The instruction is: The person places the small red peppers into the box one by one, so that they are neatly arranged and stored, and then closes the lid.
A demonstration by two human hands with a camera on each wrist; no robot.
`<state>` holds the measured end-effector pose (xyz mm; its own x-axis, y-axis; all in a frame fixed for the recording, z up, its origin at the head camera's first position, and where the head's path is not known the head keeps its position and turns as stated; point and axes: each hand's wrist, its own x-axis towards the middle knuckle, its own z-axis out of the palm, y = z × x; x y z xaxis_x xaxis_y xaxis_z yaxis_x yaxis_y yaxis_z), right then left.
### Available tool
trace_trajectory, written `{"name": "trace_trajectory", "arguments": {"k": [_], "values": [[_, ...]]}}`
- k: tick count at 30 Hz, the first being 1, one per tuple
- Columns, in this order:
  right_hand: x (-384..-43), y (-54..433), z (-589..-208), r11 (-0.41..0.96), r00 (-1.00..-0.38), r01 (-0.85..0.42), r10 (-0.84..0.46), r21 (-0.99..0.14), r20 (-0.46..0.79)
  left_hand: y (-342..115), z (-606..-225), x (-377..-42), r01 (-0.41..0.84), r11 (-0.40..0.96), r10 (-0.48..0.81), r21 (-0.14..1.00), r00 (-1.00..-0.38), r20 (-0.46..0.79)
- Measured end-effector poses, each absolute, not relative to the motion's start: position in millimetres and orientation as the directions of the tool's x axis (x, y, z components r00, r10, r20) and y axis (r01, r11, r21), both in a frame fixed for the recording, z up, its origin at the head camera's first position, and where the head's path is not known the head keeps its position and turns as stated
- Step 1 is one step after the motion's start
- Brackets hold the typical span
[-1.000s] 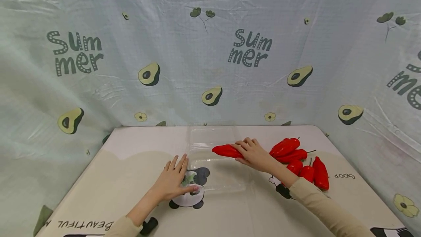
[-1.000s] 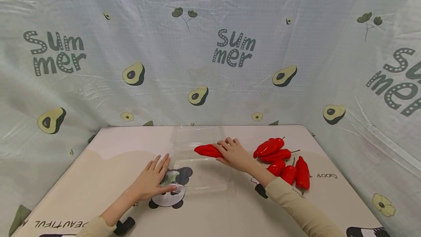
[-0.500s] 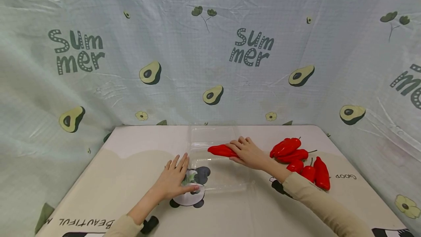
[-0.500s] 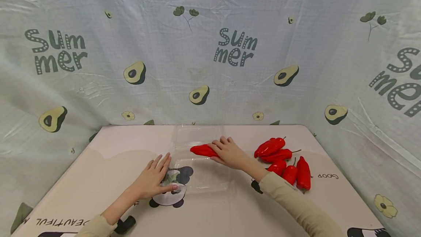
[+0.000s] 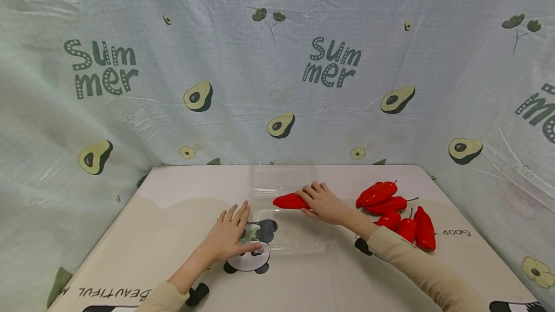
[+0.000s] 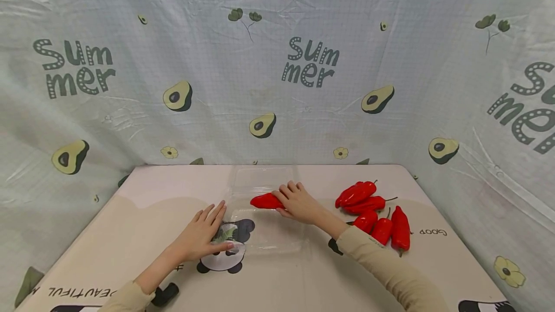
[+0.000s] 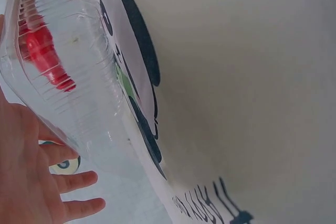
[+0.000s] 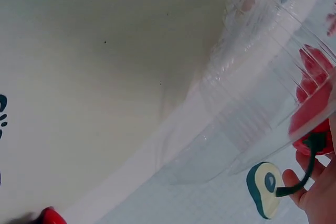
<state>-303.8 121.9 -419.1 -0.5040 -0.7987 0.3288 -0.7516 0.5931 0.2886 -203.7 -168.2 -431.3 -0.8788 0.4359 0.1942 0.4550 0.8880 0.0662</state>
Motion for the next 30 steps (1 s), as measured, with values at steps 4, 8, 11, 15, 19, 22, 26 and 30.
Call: {"name": "trace_trajectory", "arguments": {"k": [4,8,11,15,19,22,26,30], "values": [[-302.7,118.9,-419.8,0.587,-0.508,-0.757,-0.805,0.287,0.306,-168.3,-430.7,-203.6,0.455,0.888,0.436,0.071,-0.880,0.189],[-301.5,116.6,-419.5,0.575,-0.498,-0.761,-0.815,0.300,0.297,-167.9,-430.7,-203.9,0.456,0.887,0.438,0.071,-0.880,0.185],[-301.8,114.6,-419.7,0.566,-0.487,-0.758,-0.822,0.325,0.295,-168.0,-431.2,-204.2,0.456,0.887,0.438,0.071,-0.881,0.182],[-303.3,111.8,-420.6,0.555,-0.475,-0.752,-0.830,0.356,0.291,-168.6,-432.2,-204.6,0.452,0.889,0.434,0.075,-0.883,0.181],[-304.5,108.7,-420.6,0.546,-0.465,-0.759,-0.836,0.355,0.292,-169.0,-433.3,-205.4,0.449,0.890,0.430,0.080,-0.885,0.179],[-305.1,106.5,-420.6,0.539,-0.457,-0.765,-0.840,0.352,0.293,-169.4,-434.0,-205.9,0.446,0.891,0.428,0.082,-0.886,0.177],[-304.7,103.1,-419.2,0.535,-0.461,-0.769,-0.843,0.350,0.277,-169.3,-434.0,-205.7,0.441,0.894,0.423,0.079,-0.890,0.172],[-305.2,99.7,-419.6,0.533,-0.464,-0.770,-0.845,0.352,0.266,-168.8,-433.3,-205.2,0.439,0.895,0.422,0.078,-0.891,0.168]]}}
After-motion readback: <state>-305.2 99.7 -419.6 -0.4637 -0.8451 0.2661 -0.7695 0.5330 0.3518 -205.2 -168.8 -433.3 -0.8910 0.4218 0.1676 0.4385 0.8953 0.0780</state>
